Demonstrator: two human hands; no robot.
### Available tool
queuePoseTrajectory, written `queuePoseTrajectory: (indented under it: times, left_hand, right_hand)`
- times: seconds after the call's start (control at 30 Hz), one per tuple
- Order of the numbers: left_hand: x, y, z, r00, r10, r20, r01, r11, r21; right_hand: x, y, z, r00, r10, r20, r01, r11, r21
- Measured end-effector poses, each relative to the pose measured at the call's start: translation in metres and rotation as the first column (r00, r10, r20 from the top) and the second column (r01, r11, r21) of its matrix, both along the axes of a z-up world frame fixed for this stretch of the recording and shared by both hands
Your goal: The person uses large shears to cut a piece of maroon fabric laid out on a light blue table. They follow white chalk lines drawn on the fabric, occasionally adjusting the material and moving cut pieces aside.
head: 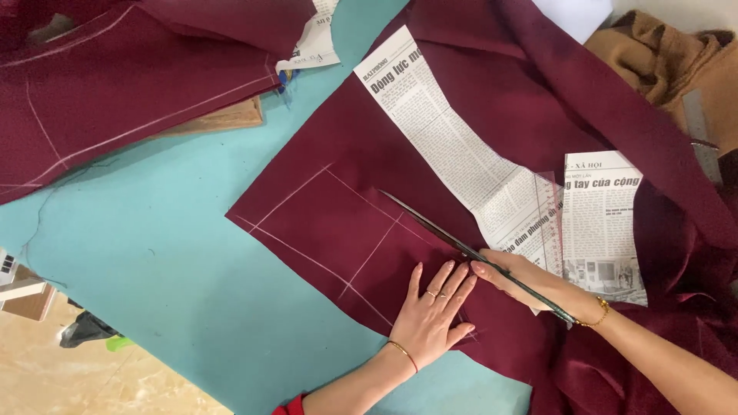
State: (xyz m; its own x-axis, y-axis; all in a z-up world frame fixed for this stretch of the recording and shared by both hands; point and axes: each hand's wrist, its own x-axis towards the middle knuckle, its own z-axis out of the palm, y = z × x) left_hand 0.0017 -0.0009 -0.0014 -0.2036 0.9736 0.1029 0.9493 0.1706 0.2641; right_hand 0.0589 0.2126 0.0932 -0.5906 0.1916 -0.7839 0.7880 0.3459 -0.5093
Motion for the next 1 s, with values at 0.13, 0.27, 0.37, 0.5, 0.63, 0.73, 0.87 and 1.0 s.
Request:
queuePoseTrajectory:
  times: [0.13,0.27,0.37,0.5,0.63,0.73,0.87,1.0]
  left_hand:
    - [-0.001,0.000,0.000,1.000,-0.003,-0.028,0.003,1.000,0.000]
    - [-0.002,0.000,0.004,1.000,0.010,-0.026,-0.010,1.000,0.018]
    - [0.001,0.000,-0.002,1.000,-0.002,0.026,0.001,1.000,0.015]
    - [0.000,0.001,-0.004,0.996,-0.017,0.084,0.017,1.000,0.002]
    - [0.000,0.001,-0.003,0.995,-0.019,0.095,0.019,1.000,0.001]
    - [0.001,0.002,-0.006,0.997,-0.020,0.077,0.021,1.000,-0.015]
    - [0.000,0.001,-0.004,0.997,-0.019,0.076,0.019,1.000,-0.008]
    - [0.002,0.000,-0.007,0.994,-0.021,0.110,0.021,1.000,-0.002]
  right_hand:
    - [-0.003,-0.001,0.000,1.000,0.001,0.000,-0.001,1.000,-0.011]
    - [-0.019,-0.007,0.005,0.999,0.013,0.048,-0.013,1.000,0.004]
    - [-0.034,-0.012,0.012,1.000,-0.001,0.024,0.002,0.999,-0.033]
    - [-0.040,-0.012,0.008,1.000,-0.010,0.006,0.011,0.997,-0.071]
    - [-0.041,-0.012,0.007,0.998,-0.002,-0.066,-0.004,0.995,-0.097]
    - [-0.044,-0.013,0.001,0.998,-0.033,-0.045,0.030,0.997,-0.070]
    - [-0.048,-0.015,-0.002,0.997,-0.082,-0.003,0.082,0.995,-0.064]
    - [-0.047,-0.017,-0.005,0.999,-0.028,-0.047,0.028,1.000,-0.011]
